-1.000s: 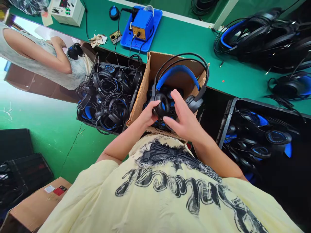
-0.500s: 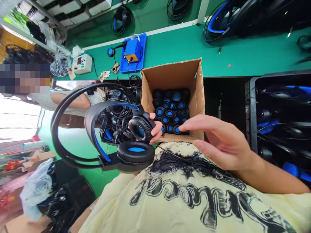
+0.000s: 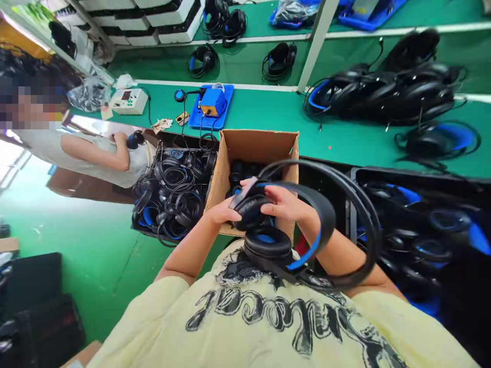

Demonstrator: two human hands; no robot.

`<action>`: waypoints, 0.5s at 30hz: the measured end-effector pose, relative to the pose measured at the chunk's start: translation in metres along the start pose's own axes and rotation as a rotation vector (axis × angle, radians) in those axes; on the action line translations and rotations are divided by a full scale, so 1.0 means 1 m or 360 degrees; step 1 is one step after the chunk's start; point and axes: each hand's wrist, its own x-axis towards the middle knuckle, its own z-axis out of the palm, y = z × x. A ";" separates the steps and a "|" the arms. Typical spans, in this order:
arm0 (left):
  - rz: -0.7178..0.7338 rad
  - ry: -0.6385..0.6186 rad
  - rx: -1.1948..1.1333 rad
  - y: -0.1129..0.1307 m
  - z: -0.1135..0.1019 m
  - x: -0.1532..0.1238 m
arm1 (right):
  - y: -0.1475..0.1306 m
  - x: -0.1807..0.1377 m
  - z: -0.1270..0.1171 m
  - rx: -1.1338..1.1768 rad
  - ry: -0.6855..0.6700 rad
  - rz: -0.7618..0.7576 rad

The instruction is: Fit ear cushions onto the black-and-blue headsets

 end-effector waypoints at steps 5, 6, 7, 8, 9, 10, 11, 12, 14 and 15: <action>0.0535 -0.0057 0.0295 0.007 0.026 0.000 | -0.007 -0.027 -0.002 -0.0021 0.0181 -0.0143; 0.0667 0.0080 0.0323 0.007 0.034 -0.001 | -0.008 -0.031 0.000 -0.0032 0.0260 -0.0146; 0.0768 0.0231 0.0373 0.006 0.042 -0.004 | -0.010 -0.033 0.003 -0.0035 0.0337 -0.0129; 0.0826 0.0385 0.0451 0.005 0.050 -0.007 | -0.013 -0.035 0.005 -0.0035 0.0409 -0.0102; 0.0845 0.0512 0.0558 0.005 0.056 -0.011 | -0.016 -0.037 0.008 -0.0041 0.0465 -0.0083; 0.0836 0.0602 0.0674 0.005 0.061 -0.015 | -0.020 -0.038 0.011 -0.0061 0.0500 -0.0078; 0.0812 0.0661 0.0770 0.006 0.064 -0.019 | -0.024 -0.039 0.014 -0.0093 0.0512 -0.0082; 0.0795 0.0701 0.0834 0.008 0.066 -0.023 | -0.028 -0.040 0.016 -0.0130 0.0508 -0.0096; 0.0795 0.0751 0.0880 0.011 0.065 -0.028 | -0.035 -0.041 0.020 -0.0198 0.0509 -0.0106; 0.0803 0.0761 0.0887 0.013 0.065 -0.030 | -0.038 -0.042 0.021 -0.0222 0.0523 -0.0091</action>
